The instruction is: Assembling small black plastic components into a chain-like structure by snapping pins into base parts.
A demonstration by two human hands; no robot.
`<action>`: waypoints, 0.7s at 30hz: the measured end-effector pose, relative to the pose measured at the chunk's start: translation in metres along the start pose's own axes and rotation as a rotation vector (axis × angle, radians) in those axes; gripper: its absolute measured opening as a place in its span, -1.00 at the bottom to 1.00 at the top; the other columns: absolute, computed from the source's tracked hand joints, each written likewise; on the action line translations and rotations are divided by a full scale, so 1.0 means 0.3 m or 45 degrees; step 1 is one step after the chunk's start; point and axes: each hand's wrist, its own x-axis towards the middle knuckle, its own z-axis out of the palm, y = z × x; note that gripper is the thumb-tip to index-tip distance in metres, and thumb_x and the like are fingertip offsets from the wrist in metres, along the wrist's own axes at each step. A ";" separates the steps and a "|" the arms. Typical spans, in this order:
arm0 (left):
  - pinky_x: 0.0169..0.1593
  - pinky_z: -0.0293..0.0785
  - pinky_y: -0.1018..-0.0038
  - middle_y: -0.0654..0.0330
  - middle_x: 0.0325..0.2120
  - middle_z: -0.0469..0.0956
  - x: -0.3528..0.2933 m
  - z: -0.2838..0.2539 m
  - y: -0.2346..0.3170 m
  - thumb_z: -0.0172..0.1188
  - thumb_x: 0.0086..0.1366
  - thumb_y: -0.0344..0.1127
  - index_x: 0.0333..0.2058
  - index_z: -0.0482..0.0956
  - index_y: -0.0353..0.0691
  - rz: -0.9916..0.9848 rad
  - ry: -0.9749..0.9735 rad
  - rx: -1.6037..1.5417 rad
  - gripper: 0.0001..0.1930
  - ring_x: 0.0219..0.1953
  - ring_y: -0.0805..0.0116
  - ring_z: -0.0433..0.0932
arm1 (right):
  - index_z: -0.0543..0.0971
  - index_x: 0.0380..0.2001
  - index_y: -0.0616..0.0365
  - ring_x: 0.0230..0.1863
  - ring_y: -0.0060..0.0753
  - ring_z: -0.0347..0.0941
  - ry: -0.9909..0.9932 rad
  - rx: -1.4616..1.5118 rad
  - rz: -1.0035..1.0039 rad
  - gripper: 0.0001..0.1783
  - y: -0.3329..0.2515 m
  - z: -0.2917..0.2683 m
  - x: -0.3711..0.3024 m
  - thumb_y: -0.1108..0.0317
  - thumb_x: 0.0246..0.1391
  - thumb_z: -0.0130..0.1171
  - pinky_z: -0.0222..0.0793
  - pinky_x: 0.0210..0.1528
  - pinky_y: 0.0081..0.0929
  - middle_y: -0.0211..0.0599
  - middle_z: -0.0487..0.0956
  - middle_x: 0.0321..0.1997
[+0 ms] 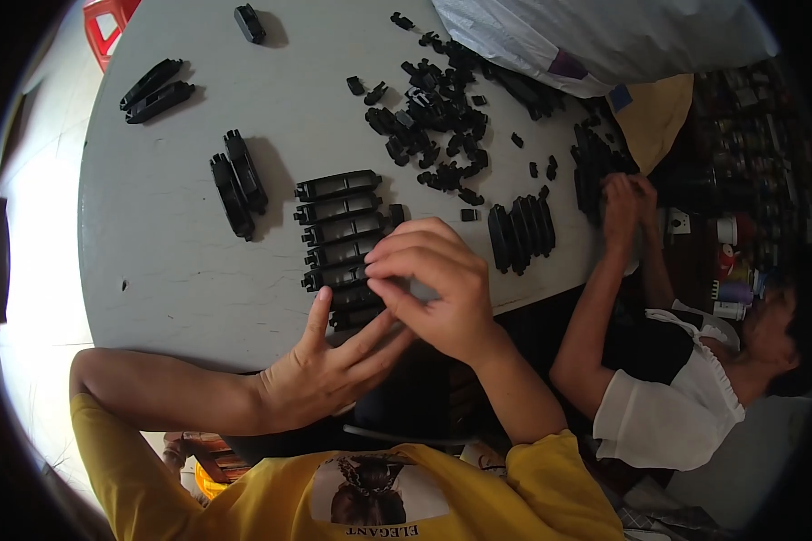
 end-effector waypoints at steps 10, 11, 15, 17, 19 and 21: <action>0.08 0.18 -0.47 0.24 0.22 0.21 0.000 -0.019 -0.014 0.00 0.20 0.10 -0.07 0.62 0.22 0.066 -0.070 0.036 -0.61 0.33 0.06 0.07 | 0.61 -0.47 0.18 -0.21 -0.21 0.51 0.084 -0.239 -0.192 -0.78 -0.004 0.038 -0.017 0.58 -0.29 0.40 0.49 -0.17 -0.36 -0.29 0.64 -0.30; 0.08 0.18 -0.47 0.24 0.22 0.21 0.002 -0.017 -0.011 0.00 0.20 0.10 -0.07 0.62 0.22 0.053 -0.059 0.033 -0.61 0.33 0.06 0.07 | 0.61 -0.47 0.18 -0.21 -0.21 0.51 0.084 -0.242 -0.191 -0.78 -0.002 0.038 -0.018 0.58 -0.29 0.40 0.49 -0.17 -0.36 -0.29 0.64 -0.30; 0.08 0.18 -0.47 0.24 0.22 0.21 0.000 -0.021 -0.017 0.00 0.20 0.09 -0.06 0.61 0.21 0.081 -0.088 0.038 -0.60 0.34 0.05 0.05 | 0.62 -0.47 0.18 -0.23 -0.22 0.50 0.052 -0.341 -0.246 -0.77 0.003 0.040 -0.022 0.58 -0.33 0.39 0.47 -0.22 -0.39 -0.29 0.64 -0.30; 0.08 0.18 -0.46 0.24 0.23 0.21 -0.005 -0.020 -0.011 0.00 0.20 0.09 -0.04 0.60 0.20 0.061 -0.085 0.040 -0.59 0.34 0.06 0.05 | 0.63 -0.47 0.18 -0.24 -0.22 0.50 0.028 -0.387 -0.277 -0.76 -0.002 0.040 -0.017 0.58 -0.34 0.39 0.46 -0.23 -0.40 -0.29 0.63 -0.29; 0.09 0.18 -0.46 0.25 0.23 0.20 -0.009 -0.017 -0.008 -0.01 0.20 0.09 -0.03 0.60 0.19 0.041 -0.078 0.041 -0.58 0.34 0.06 0.04 | 0.64 -0.46 0.18 -0.27 -0.23 0.49 0.003 -0.431 -0.268 -0.75 -0.012 0.033 -0.010 0.56 -0.36 0.40 0.44 -0.25 -0.40 -0.32 0.60 -0.33; 0.13 0.17 -0.42 0.18 0.29 0.14 -0.011 -0.016 -0.007 -0.05 0.22 0.05 0.07 0.55 0.12 0.057 -0.075 0.061 -0.53 0.36 -0.05 -0.03 | 0.63 -0.48 0.18 -0.30 -0.23 0.48 0.012 -0.386 -0.199 -0.76 -0.023 0.013 0.002 0.55 -0.36 0.40 0.43 -0.27 -0.39 -0.31 0.57 -0.36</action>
